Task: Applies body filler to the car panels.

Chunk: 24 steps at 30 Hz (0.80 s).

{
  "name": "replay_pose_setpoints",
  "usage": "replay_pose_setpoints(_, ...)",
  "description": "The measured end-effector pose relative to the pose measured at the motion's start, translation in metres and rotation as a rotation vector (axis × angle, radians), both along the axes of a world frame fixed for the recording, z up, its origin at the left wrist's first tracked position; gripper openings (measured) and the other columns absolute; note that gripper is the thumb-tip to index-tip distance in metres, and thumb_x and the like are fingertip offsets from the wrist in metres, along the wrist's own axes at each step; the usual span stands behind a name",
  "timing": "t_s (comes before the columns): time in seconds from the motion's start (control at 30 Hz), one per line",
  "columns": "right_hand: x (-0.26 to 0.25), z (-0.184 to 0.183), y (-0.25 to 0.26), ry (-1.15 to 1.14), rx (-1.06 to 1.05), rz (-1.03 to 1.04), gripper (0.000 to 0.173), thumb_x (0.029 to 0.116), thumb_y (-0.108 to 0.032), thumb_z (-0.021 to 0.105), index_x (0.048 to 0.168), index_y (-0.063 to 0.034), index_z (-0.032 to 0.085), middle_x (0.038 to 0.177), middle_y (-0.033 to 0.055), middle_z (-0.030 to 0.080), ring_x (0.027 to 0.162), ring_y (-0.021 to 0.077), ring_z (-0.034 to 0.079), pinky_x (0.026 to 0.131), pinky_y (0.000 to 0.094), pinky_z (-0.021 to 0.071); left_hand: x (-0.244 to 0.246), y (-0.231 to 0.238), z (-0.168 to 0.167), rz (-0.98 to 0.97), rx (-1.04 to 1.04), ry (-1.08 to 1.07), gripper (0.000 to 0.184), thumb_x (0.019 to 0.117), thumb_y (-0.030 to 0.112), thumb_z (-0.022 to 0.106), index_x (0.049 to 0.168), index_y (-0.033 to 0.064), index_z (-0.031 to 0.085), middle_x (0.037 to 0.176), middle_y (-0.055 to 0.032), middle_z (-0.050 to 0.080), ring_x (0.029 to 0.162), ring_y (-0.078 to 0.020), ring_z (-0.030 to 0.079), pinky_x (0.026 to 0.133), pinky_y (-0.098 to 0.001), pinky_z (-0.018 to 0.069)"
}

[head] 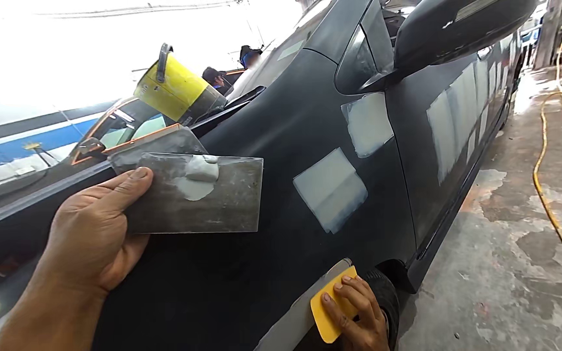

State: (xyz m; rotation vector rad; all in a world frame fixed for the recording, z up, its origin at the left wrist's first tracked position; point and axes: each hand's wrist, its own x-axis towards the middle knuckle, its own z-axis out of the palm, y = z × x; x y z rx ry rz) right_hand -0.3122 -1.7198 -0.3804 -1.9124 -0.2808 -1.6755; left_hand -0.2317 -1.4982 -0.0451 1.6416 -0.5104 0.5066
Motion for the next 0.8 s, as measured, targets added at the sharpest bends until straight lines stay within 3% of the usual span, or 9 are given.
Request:
replay_pose_setpoints(0.17,-0.029,-0.029,-0.026,0.129,-0.101,0.059,0.035,0.1014,-0.015,0.055,0.130,-0.0300,0.068,0.131,-0.0003,0.063,0.135,0.0167,0.050,0.122,0.0400,0.0335,0.001,-0.007,0.005,-0.021,-0.012,-0.014,0.023,0.1078,0.025,0.050,0.105,0.0155,0.071,0.091,0.0063,0.074,0.082,-0.0021,0.071,0.074,-0.0234,0.0616)
replay_pose_setpoints(0.33,-0.023,0.005,-0.037,0.065,-0.056,0.011,0.035,0.1034,-0.018,0.052,0.131,-0.0329,0.066,0.132,-0.0015,0.061,0.136,0.0171,0.051,0.121,0.0411,0.0364,-0.002,-0.008,0.005,-0.010,-0.004,-0.017,0.023,0.1082,0.025,0.049,0.104,0.0167,0.070,0.089,0.0078,0.073,0.081,-0.0006,0.070,0.072,-0.0221,0.0611)
replay_pose_setpoints(0.53,-0.002,0.032,-0.031,0.014,-0.057,-0.064,0.041,0.1000,-0.011,0.051,0.130,-0.0331,0.068,0.127,-0.0019,0.063,0.130,0.0169,0.054,0.117,0.0401,0.0392,-0.002,-0.008,0.005,-0.011,-0.009,-0.017,0.024,0.1084,0.024,0.048,0.104,0.0151,0.070,0.089,0.0061,0.074,0.080,-0.0013,0.071,0.073,-0.0224,0.0614)
replay_pose_setpoints(0.73,-0.017,-0.017,-0.017,0.057,-0.123,0.041,0.034,0.1008,-0.016,0.057,0.129,-0.0313,0.068,0.133,-0.0024,0.061,0.136,0.0169,0.049,0.122,0.0406,0.0321,-0.001,-0.008,0.004,-0.020,-0.019,-0.025,0.024,0.1083,0.024,0.048,0.105,0.0151,0.071,0.091,0.0063,0.074,0.082,-0.0015,0.071,0.073,-0.0229,0.0614)
replay_pose_setpoints(0.8,-0.037,-0.028,-0.018,0.141,-0.096,0.077,0.034,0.0998,-0.014,0.057,0.127,-0.0308,0.071,0.126,0.0003,0.066,0.130,0.0181,0.054,0.119,0.0408,0.0368,-0.002,-0.009,0.004,-0.015,-0.016,-0.027,0.025,0.1085,0.024,0.048,0.105,0.0152,0.071,0.091,0.0067,0.073,0.082,-0.0015,0.071,0.074,-0.0230,0.0615)
